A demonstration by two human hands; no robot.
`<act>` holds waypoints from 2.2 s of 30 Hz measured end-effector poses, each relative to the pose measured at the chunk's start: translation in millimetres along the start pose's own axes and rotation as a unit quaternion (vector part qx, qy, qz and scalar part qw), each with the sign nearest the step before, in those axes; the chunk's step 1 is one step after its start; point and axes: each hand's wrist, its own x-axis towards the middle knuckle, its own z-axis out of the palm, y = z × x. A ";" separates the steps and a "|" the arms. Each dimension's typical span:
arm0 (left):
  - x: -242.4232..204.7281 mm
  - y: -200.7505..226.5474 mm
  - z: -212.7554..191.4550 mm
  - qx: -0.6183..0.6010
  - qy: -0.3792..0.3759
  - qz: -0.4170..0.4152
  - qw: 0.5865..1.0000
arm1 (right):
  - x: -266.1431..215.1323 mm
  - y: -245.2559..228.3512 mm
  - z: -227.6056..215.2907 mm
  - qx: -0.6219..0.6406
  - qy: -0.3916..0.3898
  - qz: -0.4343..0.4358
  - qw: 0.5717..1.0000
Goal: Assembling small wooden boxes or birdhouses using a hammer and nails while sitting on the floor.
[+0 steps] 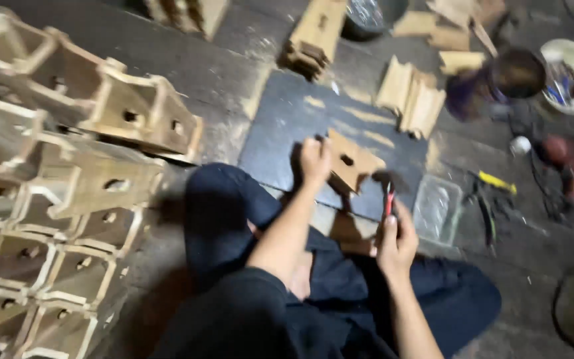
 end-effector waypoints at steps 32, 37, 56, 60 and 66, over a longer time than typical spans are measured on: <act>41.7 166.8 -82.8 0.459 -0.503 0.151 0.717 | 163.1 231.0 -77.0 -0.496 -0.253 0.212 0.803; 48.9 159.5 -87.0 0.440 -0.519 0.191 0.708 | 161.9 202.2 -90.8 -0.440 -0.206 0.203 0.850; 48.8 113.0 -100.2 0.205 -0.461 0.020 0.863 | 113.9 31.7 51.3 0.083 -0.147 -0.161 0.972; 52.1 102.7 -99.8 0.176 -0.470 0.014 0.865 | 107.3 14.2 69.0 -0.012 -0.181 -0.264 0.947; 47.7 84.4 -91.1 0.199 -0.459 0.008 0.866 | 115.1 36.3 71.3 -0.038 -0.167 -0.289 0.942</act>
